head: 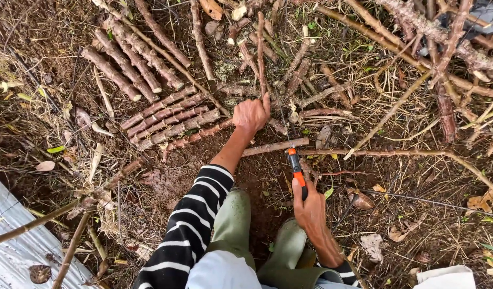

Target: Sawing thin wooden branches or stalks into smaller uniform pieces using a hand saw in an outdoor field.

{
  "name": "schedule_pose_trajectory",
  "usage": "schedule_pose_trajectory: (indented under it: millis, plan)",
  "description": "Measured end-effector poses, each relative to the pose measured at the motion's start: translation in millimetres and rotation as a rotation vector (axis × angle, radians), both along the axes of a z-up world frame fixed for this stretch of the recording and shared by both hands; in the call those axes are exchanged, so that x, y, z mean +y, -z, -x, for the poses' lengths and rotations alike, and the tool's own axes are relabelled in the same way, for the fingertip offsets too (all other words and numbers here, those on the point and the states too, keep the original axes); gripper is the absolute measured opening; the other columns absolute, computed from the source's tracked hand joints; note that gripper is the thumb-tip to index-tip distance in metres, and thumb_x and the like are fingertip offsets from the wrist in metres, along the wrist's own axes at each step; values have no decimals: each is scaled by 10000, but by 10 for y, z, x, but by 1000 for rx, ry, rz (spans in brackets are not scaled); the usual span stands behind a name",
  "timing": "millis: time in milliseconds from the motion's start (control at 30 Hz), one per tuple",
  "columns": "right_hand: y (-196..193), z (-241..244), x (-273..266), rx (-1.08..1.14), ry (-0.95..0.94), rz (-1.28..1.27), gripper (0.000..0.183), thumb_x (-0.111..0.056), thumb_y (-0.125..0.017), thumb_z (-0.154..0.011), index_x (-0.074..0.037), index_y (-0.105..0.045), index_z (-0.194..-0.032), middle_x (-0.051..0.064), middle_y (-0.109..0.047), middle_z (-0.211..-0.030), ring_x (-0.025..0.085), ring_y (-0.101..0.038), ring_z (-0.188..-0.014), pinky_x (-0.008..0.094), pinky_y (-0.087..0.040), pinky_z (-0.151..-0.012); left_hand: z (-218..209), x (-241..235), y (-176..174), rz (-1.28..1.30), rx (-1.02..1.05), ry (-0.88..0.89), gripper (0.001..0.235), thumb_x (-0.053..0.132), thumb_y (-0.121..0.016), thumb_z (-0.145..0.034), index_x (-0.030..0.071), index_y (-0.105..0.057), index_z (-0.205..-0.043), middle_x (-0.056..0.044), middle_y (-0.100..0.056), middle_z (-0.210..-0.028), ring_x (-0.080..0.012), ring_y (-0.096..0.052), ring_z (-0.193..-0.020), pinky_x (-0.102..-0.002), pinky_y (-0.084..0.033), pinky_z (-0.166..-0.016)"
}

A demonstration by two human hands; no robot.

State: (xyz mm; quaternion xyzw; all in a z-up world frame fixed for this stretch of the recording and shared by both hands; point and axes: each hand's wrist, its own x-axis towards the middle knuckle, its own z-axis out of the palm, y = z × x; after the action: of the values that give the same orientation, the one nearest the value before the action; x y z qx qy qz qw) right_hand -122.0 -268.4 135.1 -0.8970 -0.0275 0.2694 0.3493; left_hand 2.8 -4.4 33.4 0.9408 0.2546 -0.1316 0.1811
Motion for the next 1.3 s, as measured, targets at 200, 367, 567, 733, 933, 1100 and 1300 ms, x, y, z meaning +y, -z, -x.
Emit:
schedule_pose_trajectory:
  millis: [200,367,567,733,933,1100,1300]
  plan:
    - [-154,10,-111,146,-31,70,451,-471,-418,-1007,-76,-627,-953,-39,-487,-555,87,-459,-367,264,-451,-310,-63,66,-25,146,31,-86,659,642,-250,-1074,260,-341,-545,102,-285,-466,-53,-262,-381,-263,-204,-368]
    - [-132,-286,157,75,-22,-17,490,-472,-436,-1029,-35,-627,-916,28,-504,-508,120,-433,-375,291,-384,-361,-50,23,135,80,-15,-70,592,493,-232,-1068,211,-472,-606,37,-435,-513,-114,-438,-453,-302,-388,-491]
    - [-135,-74,-91,-52,-43,-15,515,-463,-506,-1030,-45,-608,-749,70,-501,-412,181,-446,-323,321,-363,-404,-107,46,284,35,-26,-40,518,373,-211,-1028,213,-484,-618,52,-440,-489,-132,-507,-438,-316,-509,-509]
    - [20,-437,209,-14,-78,-52,538,-462,-427,-1074,-84,-574,-721,23,-478,-435,126,-379,-333,264,-361,-397,-91,-3,406,37,-24,-23,554,368,-174,-1019,195,-553,-654,10,-504,-495,-150,-572,-467,-350,-526,-513]
    - [-225,-367,233,-80,-93,-109,534,-441,-434,-1078,-95,-543,-685,-7,-412,-416,114,-351,-307,259,-315,-378,-80,9,331,43,-77,-12,569,339,-210,-980,133,-653,-689,-73,-624,-548,-215,-677,-558,-407,-575,-591]
    - [-318,-629,472,-50,-109,-115,540,-492,-423,-1069,-93,-594,-747,-23,-441,-442,95,-352,-324,269,-328,-383,-42,-23,258,9,-52,-1,531,318,-219,-1015,160,-636,-726,-35,-613,-557,-185,-636,-526,-366,-577,-593]
    - [-663,-602,504,7,-78,-118,567,-485,-421,-1065,-84,-561,-690,-2,-430,-430,113,-341,-322,293,-308,-397,-15,-26,119,23,-86,-8,523,306,-250,-980,130,-654,-698,-40,-610,-552,-213,-664,-558,-395,-581,-637]
